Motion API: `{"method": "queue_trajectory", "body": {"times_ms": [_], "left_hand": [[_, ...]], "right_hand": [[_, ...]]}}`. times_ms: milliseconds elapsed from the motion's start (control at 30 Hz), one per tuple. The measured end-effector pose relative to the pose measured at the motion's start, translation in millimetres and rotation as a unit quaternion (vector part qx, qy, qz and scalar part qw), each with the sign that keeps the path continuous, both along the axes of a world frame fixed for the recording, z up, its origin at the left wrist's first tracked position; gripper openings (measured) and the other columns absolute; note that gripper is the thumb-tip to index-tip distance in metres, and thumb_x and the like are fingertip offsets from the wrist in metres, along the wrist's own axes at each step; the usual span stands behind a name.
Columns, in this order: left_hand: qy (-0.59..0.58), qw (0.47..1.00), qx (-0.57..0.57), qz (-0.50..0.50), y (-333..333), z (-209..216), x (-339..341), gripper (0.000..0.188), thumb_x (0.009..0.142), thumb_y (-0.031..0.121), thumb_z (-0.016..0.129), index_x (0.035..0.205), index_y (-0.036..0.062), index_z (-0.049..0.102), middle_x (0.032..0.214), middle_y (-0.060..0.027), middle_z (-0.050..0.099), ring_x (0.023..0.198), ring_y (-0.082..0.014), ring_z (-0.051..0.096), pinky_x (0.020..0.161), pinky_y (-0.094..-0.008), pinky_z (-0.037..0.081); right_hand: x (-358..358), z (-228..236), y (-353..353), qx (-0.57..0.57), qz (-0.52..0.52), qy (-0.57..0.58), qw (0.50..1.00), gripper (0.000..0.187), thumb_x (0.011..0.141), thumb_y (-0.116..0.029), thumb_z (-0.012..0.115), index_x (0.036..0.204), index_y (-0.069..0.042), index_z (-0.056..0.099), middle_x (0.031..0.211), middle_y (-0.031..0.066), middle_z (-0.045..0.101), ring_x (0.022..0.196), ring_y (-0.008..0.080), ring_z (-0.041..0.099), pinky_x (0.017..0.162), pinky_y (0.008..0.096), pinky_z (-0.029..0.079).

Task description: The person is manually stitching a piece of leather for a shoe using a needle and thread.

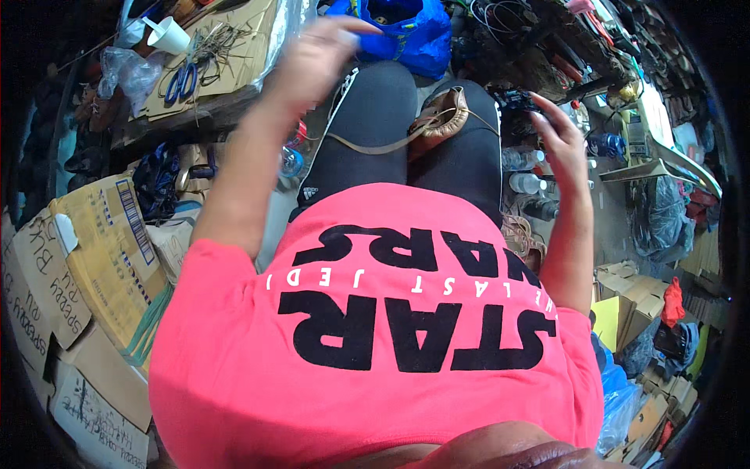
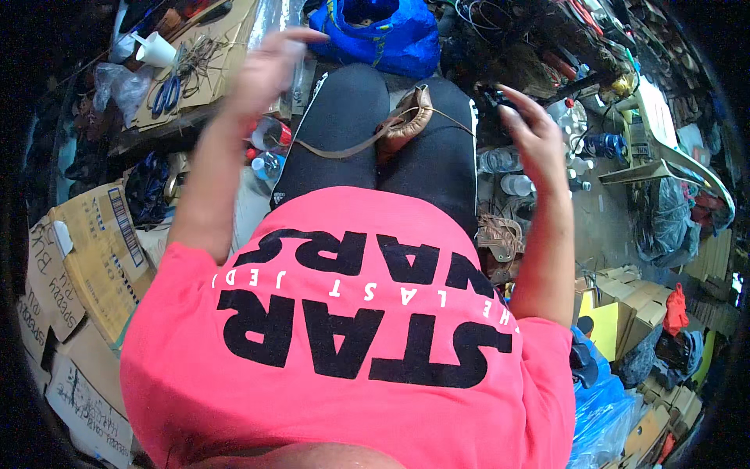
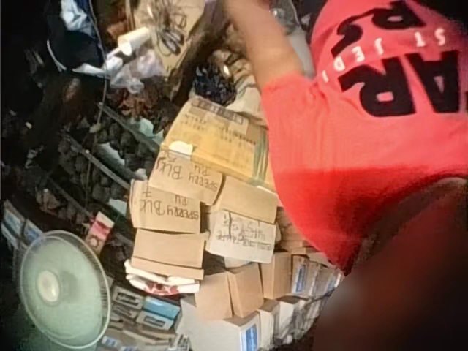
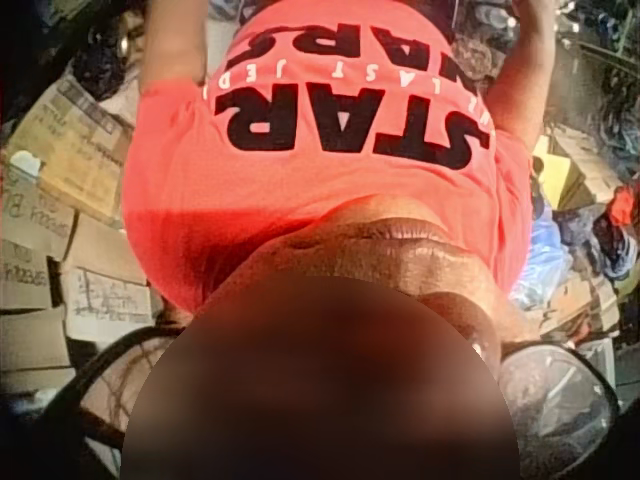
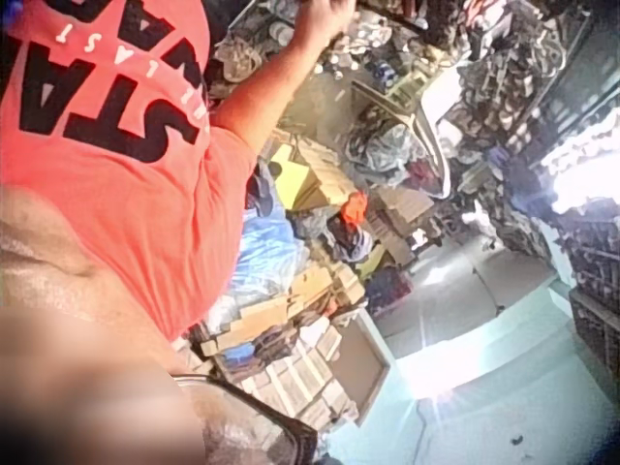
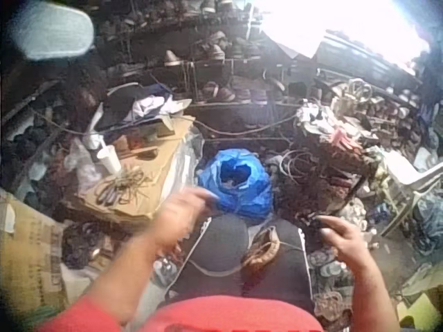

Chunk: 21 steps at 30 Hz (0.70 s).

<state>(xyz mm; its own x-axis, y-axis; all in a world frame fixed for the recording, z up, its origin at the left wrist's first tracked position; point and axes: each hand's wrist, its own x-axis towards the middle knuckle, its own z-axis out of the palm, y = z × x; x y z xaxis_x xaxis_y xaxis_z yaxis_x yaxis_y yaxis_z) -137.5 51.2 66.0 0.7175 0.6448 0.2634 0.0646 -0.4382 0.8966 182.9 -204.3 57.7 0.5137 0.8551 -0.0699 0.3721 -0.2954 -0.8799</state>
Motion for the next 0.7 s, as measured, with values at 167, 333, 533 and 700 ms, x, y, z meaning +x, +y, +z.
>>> {"method": "queue_trajectory", "body": {"times_ms": [167,333,533,700], "left_hand": [[0.015,0.986,-0.079,-0.149,-42,-60,101,0.034,0.086,0.016,0.066,0.117,0.0029,0.064,0.109,-0.0116,0.068,0.104,-0.0201,0.064,0.092,-0.0326,0.049],[0.110,0.959,-0.148,-0.214,-34,-58,113,0.028,0.083,0.016,0.072,0.107,0.0025,0.067,0.102,-0.0084,0.066,0.098,-0.0153,0.061,0.088,-0.0284,0.048],[0.085,0.957,-0.055,-0.271,-39,-63,111,0.015,0.080,0.009,0.075,0.093,0.0054,0.071,0.085,-0.0020,0.056,0.085,-0.0137,0.055,0.078,-0.0284,0.044],[0.084,0.961,-0.031,-0.262,-44,-58,107,0.011,0.077,0.009,0.076,0.085,0.0040,0.070,0.080,-0.0051,0.058,0.081,-0.0176,0.056,0.075,-0.0295,0.044]], "right_hand": [[-44,-4,70,-0.011,0.166,-0.086,0.982,0.039,0.091,-0.019,0.067,0.128,-0.012,0.061,0.102,0.0124,0.071,0.086,0.0129,0.064,0.078,0.0289,0.050],[-46,-2,82,-0.077,0.218,-0.081,0.970,0.034,0.091,-0.019,0.068,0.121,-0.004,0.063,0.085,0.0040,0.065,0.078,0.0064,0.053,0.070,0.0245,0.047],[-36,-11,73,-0.062,0.264,-0.014,0.962,0.015,0.091,-0.013,0.067,0.097,0.000,0.060,0.083,-0.0013,0.056,0.081,0.0054,0.049,0.071,0.0235,0.044],[-28,-23,69,-0.112,0.246,0.042,0.962,0.015,0.093,-0.013,0.065,0.086,-0.003,0.056,0.077,-0.0042,0.050,0.075,0.0043,0.043,0.065,0.0220,0.039]]}}
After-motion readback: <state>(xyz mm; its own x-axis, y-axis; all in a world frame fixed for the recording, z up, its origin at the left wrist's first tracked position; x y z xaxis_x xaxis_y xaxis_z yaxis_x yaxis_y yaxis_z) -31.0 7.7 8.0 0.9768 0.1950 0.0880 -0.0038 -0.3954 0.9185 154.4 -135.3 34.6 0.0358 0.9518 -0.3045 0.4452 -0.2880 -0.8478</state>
